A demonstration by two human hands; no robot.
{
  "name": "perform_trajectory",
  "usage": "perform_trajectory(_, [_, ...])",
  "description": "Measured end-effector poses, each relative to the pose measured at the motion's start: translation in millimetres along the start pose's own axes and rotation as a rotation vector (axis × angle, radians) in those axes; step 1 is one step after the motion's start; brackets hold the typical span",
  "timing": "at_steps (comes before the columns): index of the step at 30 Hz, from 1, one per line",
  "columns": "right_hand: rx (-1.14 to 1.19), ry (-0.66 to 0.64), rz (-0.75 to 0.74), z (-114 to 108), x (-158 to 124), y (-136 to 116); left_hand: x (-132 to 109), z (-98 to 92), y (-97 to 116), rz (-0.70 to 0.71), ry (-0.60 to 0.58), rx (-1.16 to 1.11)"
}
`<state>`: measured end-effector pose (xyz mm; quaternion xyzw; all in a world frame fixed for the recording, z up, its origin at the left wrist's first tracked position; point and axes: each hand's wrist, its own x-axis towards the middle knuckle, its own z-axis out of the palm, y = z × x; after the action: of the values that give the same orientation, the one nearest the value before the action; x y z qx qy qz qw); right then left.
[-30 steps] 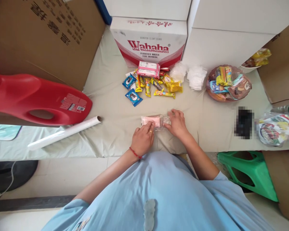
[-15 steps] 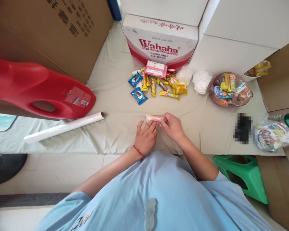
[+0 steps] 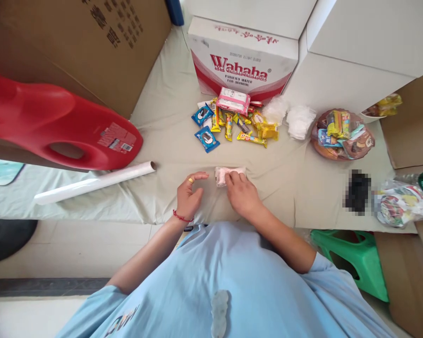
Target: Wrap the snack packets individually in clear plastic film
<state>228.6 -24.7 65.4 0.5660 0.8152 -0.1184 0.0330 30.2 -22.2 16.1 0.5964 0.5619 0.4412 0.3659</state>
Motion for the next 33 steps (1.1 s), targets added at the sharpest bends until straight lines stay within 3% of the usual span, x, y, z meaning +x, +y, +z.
perform_trajectory(3, [-0.039,0.02,0.014,4,6,2,1,1.5,1,-0.051,0.007,-0.001])
perform_trajectory(6, [0.065,0.06,0.058,2,15,13,-2,4.5,5,-0.09,-0.011,-0.032])
perform_trajectory(9, [0.389,0.159,0.115,-6,18,32,-5,5.3,8,-0.172,0.001,-0.18])
perform_trajectory(11, [0.773,0.176,0.14,-9,17,45,-6,6.9,11,-0.249,-0.03,-0.35])
perform_trajectory(14, [1.403,-0.067,0.174,-5,11,54,-7,15.6,16,-0.396,-0.19,-0.627])
perform_trajectory(16, [1.633,-0.212,0.233,4,4,51,-8,25.5,20,-0.472,-0.283,-0.733])
perform_trajectory(17, [1.678,-0.223,0.27,10,0,48,-8,31.0,21,-0.495,-0.295,-0.742])
perform_trajectory(21, [1.569,-0.025,0.323,29,-16,32,-9,51.6,25,-0.539,-0.242,-0.623])
perform_trajectory(26, [1.334,0.145,0.343,24,-30,36,-4,63.1,31,-0.491,-0.356,-0.541])
perform_trajectory(29, [1.28,0.273,0.423,2,-38,73,1,55.0,30,-0.415,-0.365,-0.464])
perform_trajectory(33, [1.169,0.558,0.627,-54,-52,175,1,25.1,14,-0.347,-0.242,-0.2])
